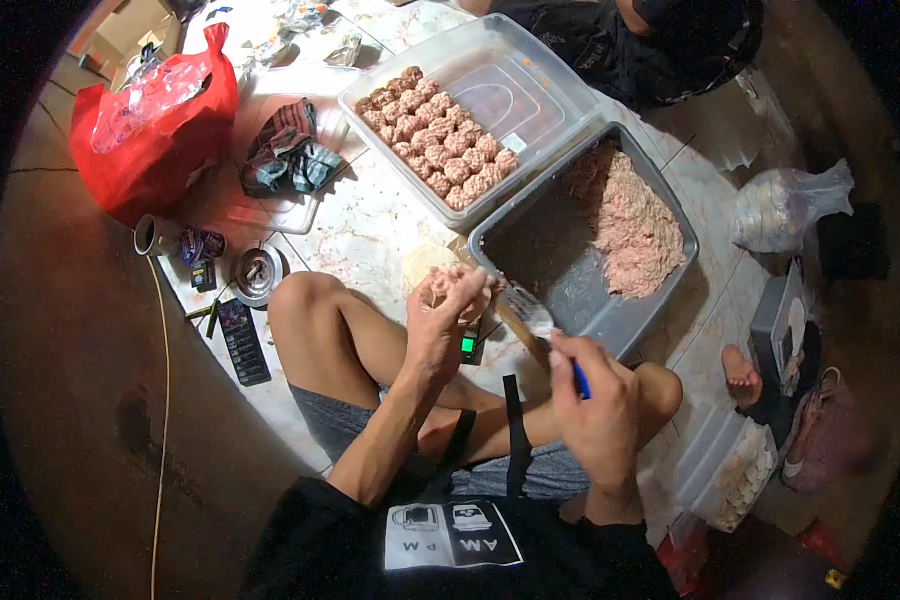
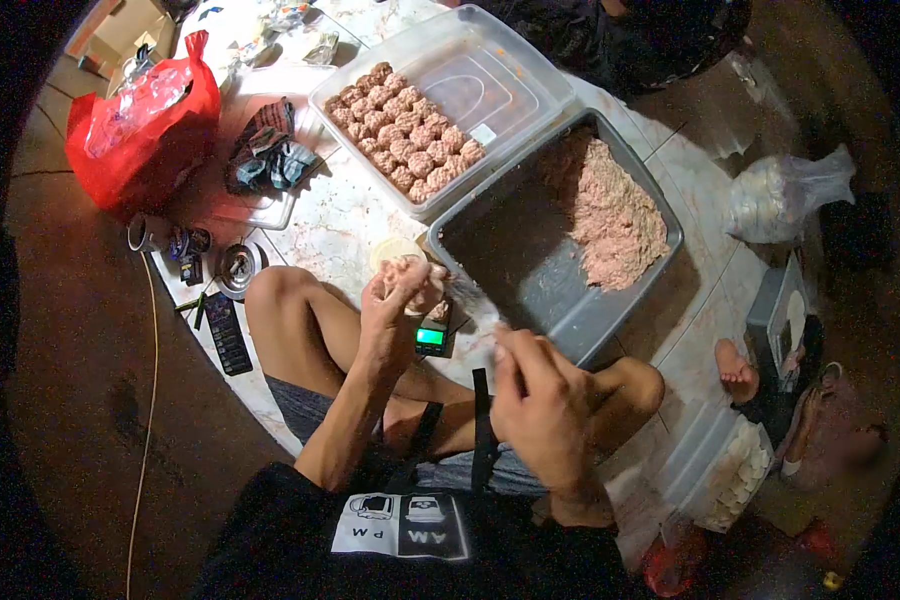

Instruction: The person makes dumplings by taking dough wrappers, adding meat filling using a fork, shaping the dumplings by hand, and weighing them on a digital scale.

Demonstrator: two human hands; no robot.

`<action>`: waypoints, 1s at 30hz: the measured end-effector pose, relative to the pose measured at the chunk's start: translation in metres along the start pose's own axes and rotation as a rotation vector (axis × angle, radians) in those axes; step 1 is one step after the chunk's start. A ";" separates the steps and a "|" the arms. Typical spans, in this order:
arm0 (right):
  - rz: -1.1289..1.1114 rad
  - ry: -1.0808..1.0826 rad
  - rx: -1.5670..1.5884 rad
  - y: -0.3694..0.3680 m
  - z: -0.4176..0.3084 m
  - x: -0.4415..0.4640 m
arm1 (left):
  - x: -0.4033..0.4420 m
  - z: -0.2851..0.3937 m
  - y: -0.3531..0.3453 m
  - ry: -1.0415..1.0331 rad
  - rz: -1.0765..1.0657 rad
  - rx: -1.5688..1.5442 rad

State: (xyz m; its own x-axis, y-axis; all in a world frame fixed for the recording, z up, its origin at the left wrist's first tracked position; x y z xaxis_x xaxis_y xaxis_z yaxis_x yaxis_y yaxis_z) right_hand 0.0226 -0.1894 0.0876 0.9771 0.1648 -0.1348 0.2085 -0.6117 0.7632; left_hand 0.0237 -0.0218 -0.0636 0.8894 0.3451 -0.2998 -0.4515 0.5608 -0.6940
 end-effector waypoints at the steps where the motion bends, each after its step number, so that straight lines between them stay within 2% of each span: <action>1: 0.015 0.070 0.010 -0.010 -0.001 0.000 | -0.001 -0.004 -0.002 0.032 -0.007 0.025; 2: -0.049 0.118 0.063 -0.029 0.010 0.005 | -0.003 0.000 -0.008 0.075 -0.011 -0.101; 4: -0.142 0.125 -0.032 -0.049 0.023 0.017 | -0.007 0.011 -0.017 0.164 -0.019 -0.342; 5: -0.138 0.112 -0.029 -0.044 0.019 0.014 | -0.002 0.013 -0.007 0.228 0.148 -0.341; 6: -0.137 0.110 -0.028 -0.032 0.008 0.011 | 0.002 0.019 -0.002 0.185 0.058 -0.458; 8: -0.141 0.111 -0.020 -0.033 0.001 0.009 | -0.001 0.022 0.003 0.168 0.111 -0.382; 11: -0.219 0.141 -0.029 -0.062 0.015 0.023 | 0.001 0.004 0.006 0.151 -0.076 -0.309; 14: -0.186 0.130 -0.044 -0.036 0.001 0.021 | 0.003 0.009 0.022 0.118 0.001 -0.119; 15: -0.105 0.122 -0.007 -0.036 0.003 0.018 | -0.001 0.014 0.023 0.051 -0.031 -0.113; 18: -0.186 0.132 0.019 -0.038 0.001 0.024 | -0.002 -0.001 0.016 0.060 -0.127 0.139; 19: -0.182 0.143 0.118 -0.036 0.002 0.024 | 0.000 -0.001 0.015 0.097 -0.152 0.163; 23: 0.050 0.073 0.174 -0.010 0.001 0.021 | 0.003 0.005 0.022 -0.012 -0.096 0.134; 24: 0.049 0.091 0.154 -0.008 -0.001 0.023 | 0.004 0.005 0.021 0.035 -0.067 0.049; 26: 0.044 0.105 0.110 -0.009 -0.006 0.018 | 0.000 0.004 0.022 0.148 -0.005 -0.117; 27: -0.011 0.156 0.097 -0.021 -0.006 0.020 | 0.000 0.001 0.018 0.172 0.063 -0.078; 30: -0.200 0.262 -0.011 -0.075 0.034 0.032 | 0.007 -0.007 0.028 0.160 -0.114 -0.338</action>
State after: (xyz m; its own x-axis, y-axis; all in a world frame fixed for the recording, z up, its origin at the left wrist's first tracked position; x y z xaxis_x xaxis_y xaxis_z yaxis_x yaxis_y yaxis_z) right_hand 0.0401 -0.1642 0.0050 0.8722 0.4751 -0.1163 0.3929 -0.5389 0.7451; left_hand 0.0181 -0.0094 -0.0897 0.9446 0.1582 -0.2876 -0.3235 0.3004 -0.8973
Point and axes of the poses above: each hand's wrist, its own x-axis towards the middle knuckle, its own y-axis out of the back of the hand, z = x × y, the point moved 2 cm from there along x, towards the middle knuckle, and after that the axes turned 8 degrees about -y, right-handed, at the moved point
